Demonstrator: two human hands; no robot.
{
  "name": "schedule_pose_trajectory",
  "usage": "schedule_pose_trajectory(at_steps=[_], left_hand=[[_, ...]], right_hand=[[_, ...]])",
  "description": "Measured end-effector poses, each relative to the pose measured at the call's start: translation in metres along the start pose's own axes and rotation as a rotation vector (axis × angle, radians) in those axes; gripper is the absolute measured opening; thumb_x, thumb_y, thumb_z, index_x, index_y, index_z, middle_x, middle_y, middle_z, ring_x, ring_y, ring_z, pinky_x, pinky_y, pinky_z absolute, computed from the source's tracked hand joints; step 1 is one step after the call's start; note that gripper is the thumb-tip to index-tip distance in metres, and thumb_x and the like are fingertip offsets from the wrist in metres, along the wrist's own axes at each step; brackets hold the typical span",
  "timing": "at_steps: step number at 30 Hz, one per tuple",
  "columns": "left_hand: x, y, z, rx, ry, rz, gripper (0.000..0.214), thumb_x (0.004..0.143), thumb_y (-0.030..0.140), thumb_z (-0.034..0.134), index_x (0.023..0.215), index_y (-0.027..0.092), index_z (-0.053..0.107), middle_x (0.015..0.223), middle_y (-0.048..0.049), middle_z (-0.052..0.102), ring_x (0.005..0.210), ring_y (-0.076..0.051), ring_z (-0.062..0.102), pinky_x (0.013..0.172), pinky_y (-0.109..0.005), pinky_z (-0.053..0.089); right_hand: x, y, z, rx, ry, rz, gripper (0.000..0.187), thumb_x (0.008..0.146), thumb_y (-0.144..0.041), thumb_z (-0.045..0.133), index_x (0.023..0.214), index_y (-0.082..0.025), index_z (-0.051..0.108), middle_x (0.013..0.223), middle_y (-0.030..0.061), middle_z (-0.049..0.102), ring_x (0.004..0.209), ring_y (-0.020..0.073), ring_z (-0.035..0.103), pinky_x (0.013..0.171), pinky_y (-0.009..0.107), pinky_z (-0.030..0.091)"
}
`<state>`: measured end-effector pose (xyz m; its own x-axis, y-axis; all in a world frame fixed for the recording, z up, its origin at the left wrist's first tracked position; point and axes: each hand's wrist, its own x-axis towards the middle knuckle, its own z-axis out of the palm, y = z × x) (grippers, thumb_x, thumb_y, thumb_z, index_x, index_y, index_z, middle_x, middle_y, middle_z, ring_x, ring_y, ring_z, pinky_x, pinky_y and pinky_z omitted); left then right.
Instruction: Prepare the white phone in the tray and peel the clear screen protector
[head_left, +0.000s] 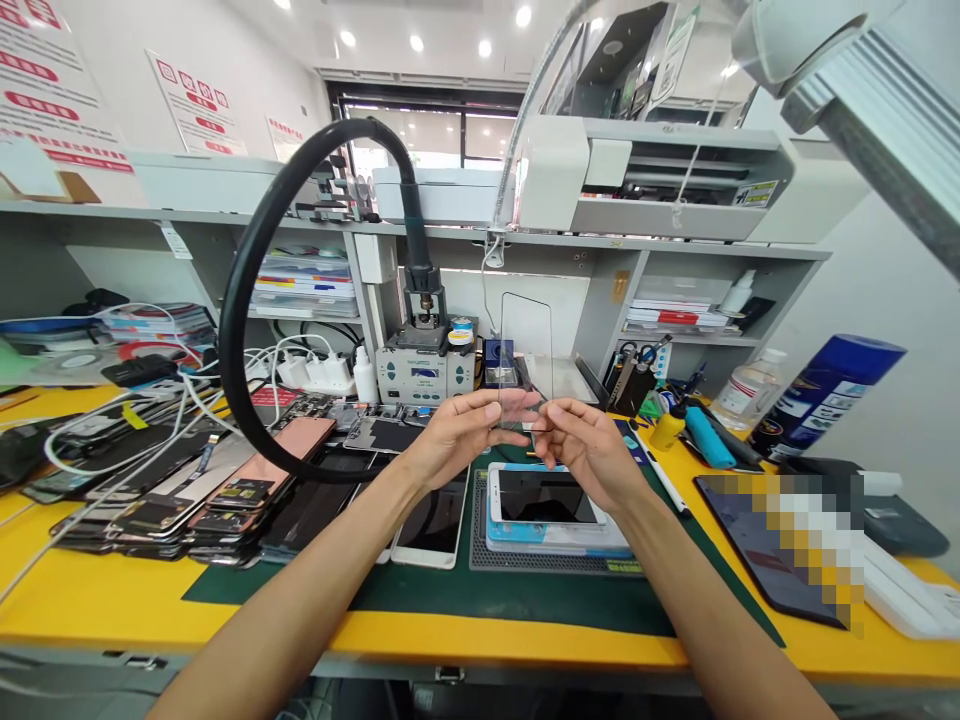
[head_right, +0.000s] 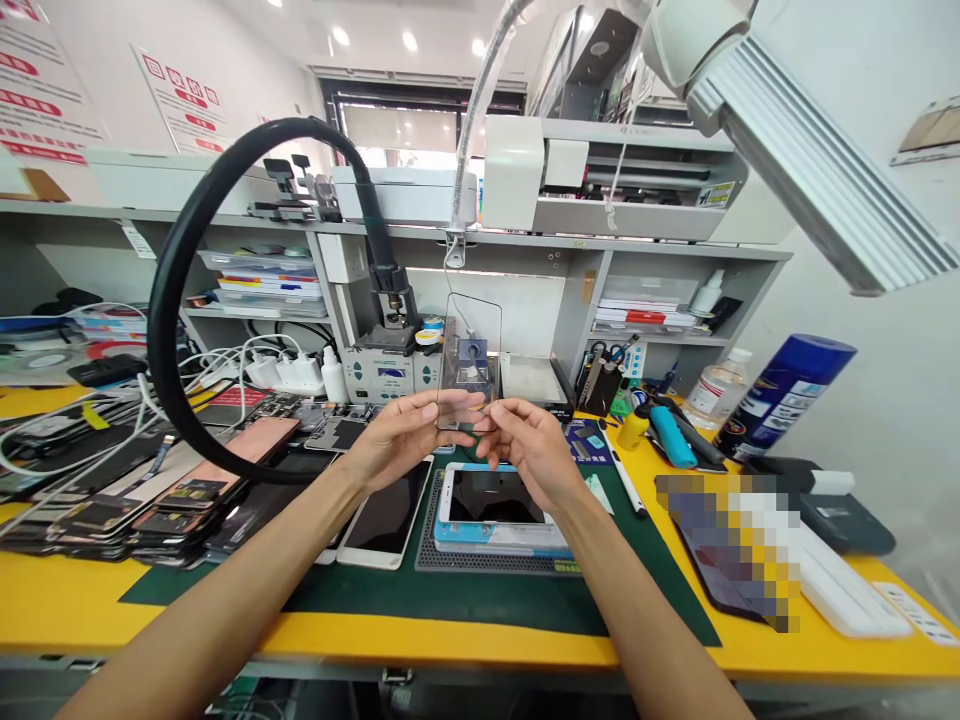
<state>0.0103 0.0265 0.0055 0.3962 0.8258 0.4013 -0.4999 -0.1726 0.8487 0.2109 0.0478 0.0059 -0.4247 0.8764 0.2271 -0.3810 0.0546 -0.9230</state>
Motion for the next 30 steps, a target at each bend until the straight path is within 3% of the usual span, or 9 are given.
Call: schedule_pose_trajectory(at_steps=[8,15,21,30], left_hand=[[0.0,0.001,-0.002,0.0,-0.047,-0.015,0.036,0.088,0.02,0.067,0.124,0.018,0.07,0.144,-0.017,0.056,0.131,-0.035,0.054,0.096,-0.044,0.053],[0.001,0.0,-0.006,-0.002,0.028,-0.04,0.027,0.093,0.031,0.062,0.108,0.014,0.076,0.132,-0.0186,0.065,0.118,-0.032,0.064,0.094,-0.045,0.053],[0.002,-0.001,-0.008,0.0,0.069,-0.053,0.036,0.094,0.042,0.058,0.097,0.013,0.08,0.116,-0.0168,0.073,0.102,-0.024,0.069,0.087,-0.035,0.054],[0.003,-0.001,-0.014,-0.041,0.038,-0.054,0.052,0.096,0.051,0.049,0.086,0.012,0.081,0.111,-0.0178,0.074,0.096,-0.025,0.067,0.082,-0.036,0.054]], right_hand=[[0.001,0.004,-0.002,-0.024,0.038,-0.012,0.026,0.08,-0.042,0.079,0.085,-0.018,0.07,0.081,0.0036,0.069,0.062,0.014,0.065,0.05,0.024,0.047],[-0.001,0.005,0.002,-0.205,0.057,-0.097,0.028,0.084,-0.045,0.074,0.087,-0.018,0.067,0.079,0.0043,0.068,0.059,0.0145,0.063,0.05,0.026,0.048],[-0.002,0.009,0.001,-0.294,0.034,-0.149,0.026,0.087,-0.044,0.071,0.091,-0.019,0.067,0.079,0.0039,0.068,0.055,0.0139,0.061,0.049,0.027,0.048],[-0.003,0.011,-0.002,-0.387,-0.023,-0.184,0.025,0.091,-0.043,0.067,0.095,-0.018,0.066,0.079,0.0041,0.069,0.054,0.0135,0.06,0.05,0.028,0.05]])
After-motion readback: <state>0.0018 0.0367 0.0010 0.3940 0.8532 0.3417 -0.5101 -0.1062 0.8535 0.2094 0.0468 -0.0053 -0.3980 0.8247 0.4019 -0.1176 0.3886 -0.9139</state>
